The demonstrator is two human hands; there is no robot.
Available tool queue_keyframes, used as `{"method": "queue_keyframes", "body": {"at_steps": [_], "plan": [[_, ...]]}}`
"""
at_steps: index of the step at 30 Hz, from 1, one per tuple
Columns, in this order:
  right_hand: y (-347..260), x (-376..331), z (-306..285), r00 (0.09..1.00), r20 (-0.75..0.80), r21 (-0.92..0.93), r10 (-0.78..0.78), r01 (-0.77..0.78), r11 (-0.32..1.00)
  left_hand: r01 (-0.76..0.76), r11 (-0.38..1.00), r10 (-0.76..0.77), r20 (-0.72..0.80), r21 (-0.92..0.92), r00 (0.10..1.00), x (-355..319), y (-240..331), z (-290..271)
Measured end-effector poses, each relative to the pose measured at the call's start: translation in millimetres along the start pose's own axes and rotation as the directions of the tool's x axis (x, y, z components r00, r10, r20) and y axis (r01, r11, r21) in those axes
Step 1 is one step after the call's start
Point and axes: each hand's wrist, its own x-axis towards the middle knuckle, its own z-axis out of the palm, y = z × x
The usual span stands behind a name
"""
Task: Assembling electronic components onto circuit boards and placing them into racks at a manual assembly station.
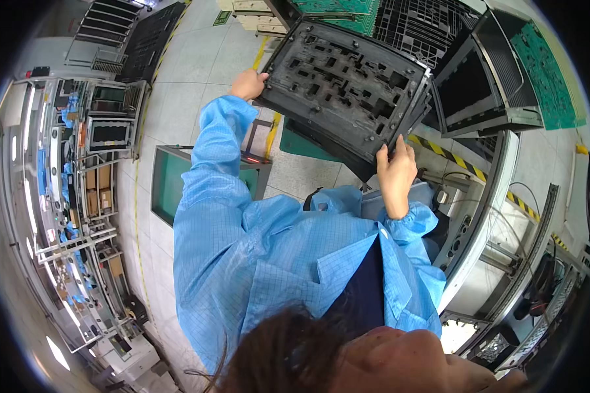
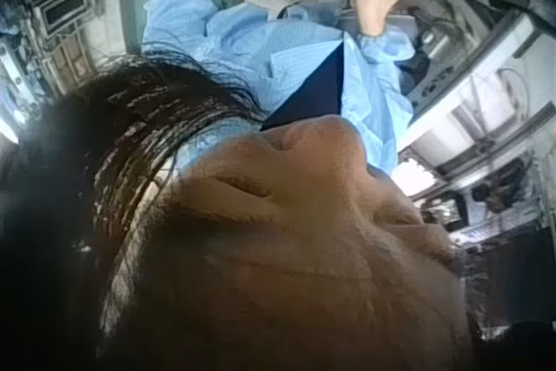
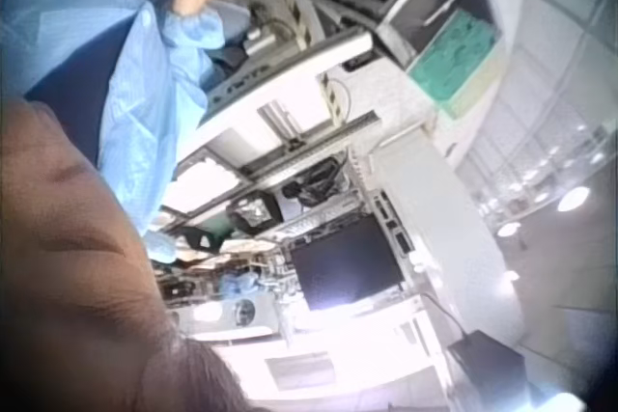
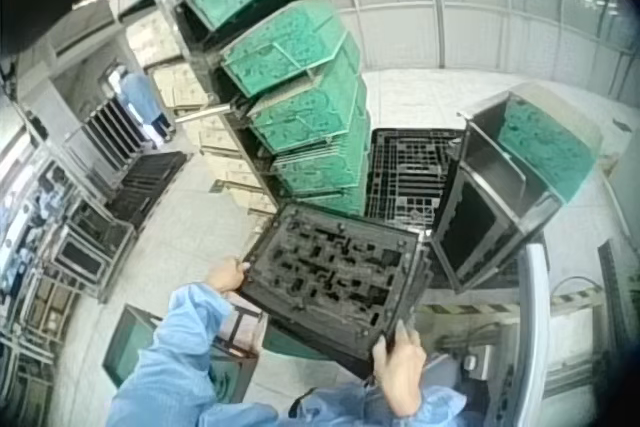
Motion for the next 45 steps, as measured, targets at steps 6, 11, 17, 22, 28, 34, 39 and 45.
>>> {"method": "queue_keyframes", "body": {"at_steps": [6, 11, 17, 22, 28, 34, 39, 45], "plan": [[34, -30, -40, 0.983, -0.115, -0.037, -0.140, 0.137, 0.990, 0.041, 0.973, 0.008, 0.209, -0.228, 0.978, -43, 34, 22], [16, -10, -54, 0.988, -0.151, 0.254, -0.044, 0.082, 0.964, 0.161, 0.761, -0.215, -0.009, -0.629, 0.977, -19, 7, 53], [-35, -63, -121, 0.964, -0.249, 0.360, 0.093, 0.003, 0.933, -0.205, 0.662, -0.100, -0.357, -0.721, 0.929, -79, 50, 9], [-57, -111, -167, 0.870, -0.397, 0.512, 0.292, -0.054, 0.857, -0.242, 0.194, 0.134, -0.219, -0.951, 0.967, -80, 140, -81], [-51, -180, -204, 0.659, -0.646, 0.484, 0.385, -0.037, 0.874, -0.672, 0.121, 0.502, -0.539, -0.731, 0.676, -115, 296, -153], [19, -176, -219, 0.622, -0.503, 0.680, 0.600, -0.142, 0.719, -0.878, 0.242, 0.739, -0.508, -0.413, 0.443, -112, 492, -140], [41, -169, -228, 0.631, -0.359, 0.763, 0.688, -0.226, 0.605, -0.917, 0.321, 0.831, -0.394, -0.236, 0.392, -115, 550, -128], [37, -179, -238, 0.606, -0.393, 0.726, 0.692, -0.257, 0.638, -0.911, 0.285, 0.836, -0.388, -0.297, 0.388, -128, 550, -115]]}}
